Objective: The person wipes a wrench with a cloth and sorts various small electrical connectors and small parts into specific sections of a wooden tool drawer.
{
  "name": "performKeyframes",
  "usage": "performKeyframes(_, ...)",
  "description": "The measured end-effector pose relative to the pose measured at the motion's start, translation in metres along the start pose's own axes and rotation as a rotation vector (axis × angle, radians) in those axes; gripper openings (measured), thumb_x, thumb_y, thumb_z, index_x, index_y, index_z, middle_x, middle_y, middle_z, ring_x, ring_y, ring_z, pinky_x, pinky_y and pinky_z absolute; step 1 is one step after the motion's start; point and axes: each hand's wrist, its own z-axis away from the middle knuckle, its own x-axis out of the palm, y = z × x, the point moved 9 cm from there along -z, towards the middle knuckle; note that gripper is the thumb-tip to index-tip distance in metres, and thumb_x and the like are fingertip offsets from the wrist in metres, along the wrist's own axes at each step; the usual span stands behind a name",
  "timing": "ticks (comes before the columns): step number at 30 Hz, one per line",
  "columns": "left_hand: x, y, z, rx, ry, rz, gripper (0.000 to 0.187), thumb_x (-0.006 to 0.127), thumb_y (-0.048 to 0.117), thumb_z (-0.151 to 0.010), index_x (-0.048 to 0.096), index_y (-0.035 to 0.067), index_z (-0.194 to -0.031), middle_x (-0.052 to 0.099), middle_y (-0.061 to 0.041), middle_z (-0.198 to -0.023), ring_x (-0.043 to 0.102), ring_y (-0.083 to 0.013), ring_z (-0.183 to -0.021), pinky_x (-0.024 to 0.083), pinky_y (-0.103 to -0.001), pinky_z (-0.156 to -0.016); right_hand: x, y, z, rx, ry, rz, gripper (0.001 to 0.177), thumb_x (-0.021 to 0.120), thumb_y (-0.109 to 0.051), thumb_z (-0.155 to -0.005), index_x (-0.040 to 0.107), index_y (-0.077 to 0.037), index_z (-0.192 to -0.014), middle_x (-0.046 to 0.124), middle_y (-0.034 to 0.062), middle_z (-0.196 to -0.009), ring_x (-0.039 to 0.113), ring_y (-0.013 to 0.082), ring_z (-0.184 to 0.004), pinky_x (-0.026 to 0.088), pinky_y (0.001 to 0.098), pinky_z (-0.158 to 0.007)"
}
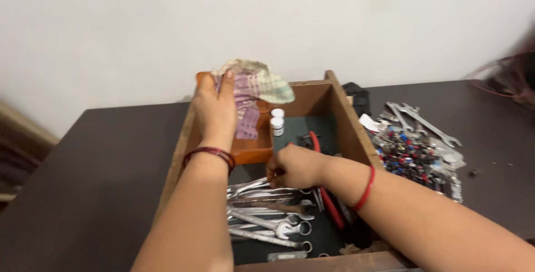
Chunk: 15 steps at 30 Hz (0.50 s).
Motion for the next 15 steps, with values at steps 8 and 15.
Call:
performKeyframes(8, 0.03, 0.031, 0.025, 0.105, -0.181, 0.071, 0.035, 0.066, 0.038, -0.099, 0.066, 0.003, -0.1, 0.071, -0.023, -0.085, 0.071, -0.0393, -0.078, 0.053, -0.046, -0.068, -0.039, 0.012, 0.004, -0.023, 0.243, -0.052, 0.02, 0.075, -0.025, -0.085, 0.076, -0.009, -0.096, 0.077, 0.0096, -0.088, 0.074, 0.0258, -0.083, 0.056, 0.0374, -0.077)
performKeyframes(15, 0.053, 0.041, 0.043, 0.024, -0.357, 0.008, 0.039, 0.068, 0.04, -0.098, 0.066, 0.001, -0.101, 0.069, -0.023, -0.078, 0.071, -0.0342, -0.07, 0.053, -0.043, -0.067, -0.104, 0.032, 0.031, -0.005, 0.642, -0.343, 0.024, 0.072, -0.016, -0.085, 0.069, -0.008, -0.107, 0.076, 0.0091, -0.092, 0.073, 0.0217, -0.083, 0.058, 0.0336, -0.076)
